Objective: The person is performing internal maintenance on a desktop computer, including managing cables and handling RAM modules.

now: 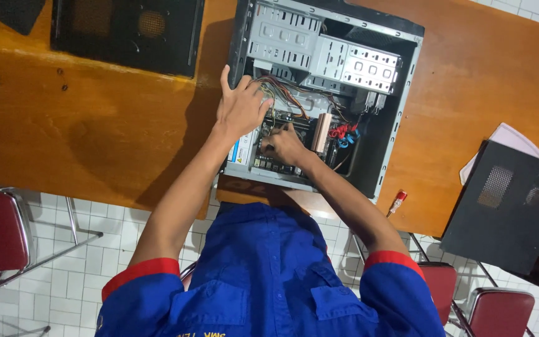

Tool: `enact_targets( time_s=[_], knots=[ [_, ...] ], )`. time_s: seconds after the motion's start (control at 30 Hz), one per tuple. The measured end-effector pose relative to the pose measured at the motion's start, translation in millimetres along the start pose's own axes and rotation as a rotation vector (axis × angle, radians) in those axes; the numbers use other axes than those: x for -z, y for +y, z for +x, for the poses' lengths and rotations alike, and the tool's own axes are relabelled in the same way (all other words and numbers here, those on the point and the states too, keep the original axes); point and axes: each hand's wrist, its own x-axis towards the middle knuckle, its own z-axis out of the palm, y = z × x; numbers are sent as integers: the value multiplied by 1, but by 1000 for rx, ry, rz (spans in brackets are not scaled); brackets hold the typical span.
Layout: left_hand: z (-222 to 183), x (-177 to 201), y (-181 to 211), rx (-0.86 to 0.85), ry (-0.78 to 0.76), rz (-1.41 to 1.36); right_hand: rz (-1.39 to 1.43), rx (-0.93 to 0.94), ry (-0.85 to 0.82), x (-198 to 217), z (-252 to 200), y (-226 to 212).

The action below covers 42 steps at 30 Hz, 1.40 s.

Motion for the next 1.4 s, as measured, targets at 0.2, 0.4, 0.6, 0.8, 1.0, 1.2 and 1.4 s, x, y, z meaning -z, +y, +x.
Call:
enact_targets(
  time_s=[0.2, 0.4, 0.6, 0.8, 1.0, 1.2, 1.4],
  knots=[
    [1, 3, 0, 1, 20, -6, 15, -12, -73, -2, 0, 2],
    [1, 0, 0, 6, -7, -26, -108, -29, -119, -10, 1, -4],
    [2, 3, -1, 9, -15, -44, -143, -55, -111, -26, 8, 1],
    [1, -1, 0, 8, 1, -39, -129, -70, -102, -43, 11, 8],
    [3, 2, -1, 7, -6, -35, -124, -60, -60, -48, 12, 10],
    [4, 8, 2, 19, -4, -27, -120, -64, -73, -51, 13, 10],
    [3, 9, 2, 15, -18, -14, -84, -34, -66, -47, 11, 11]
  ],
)
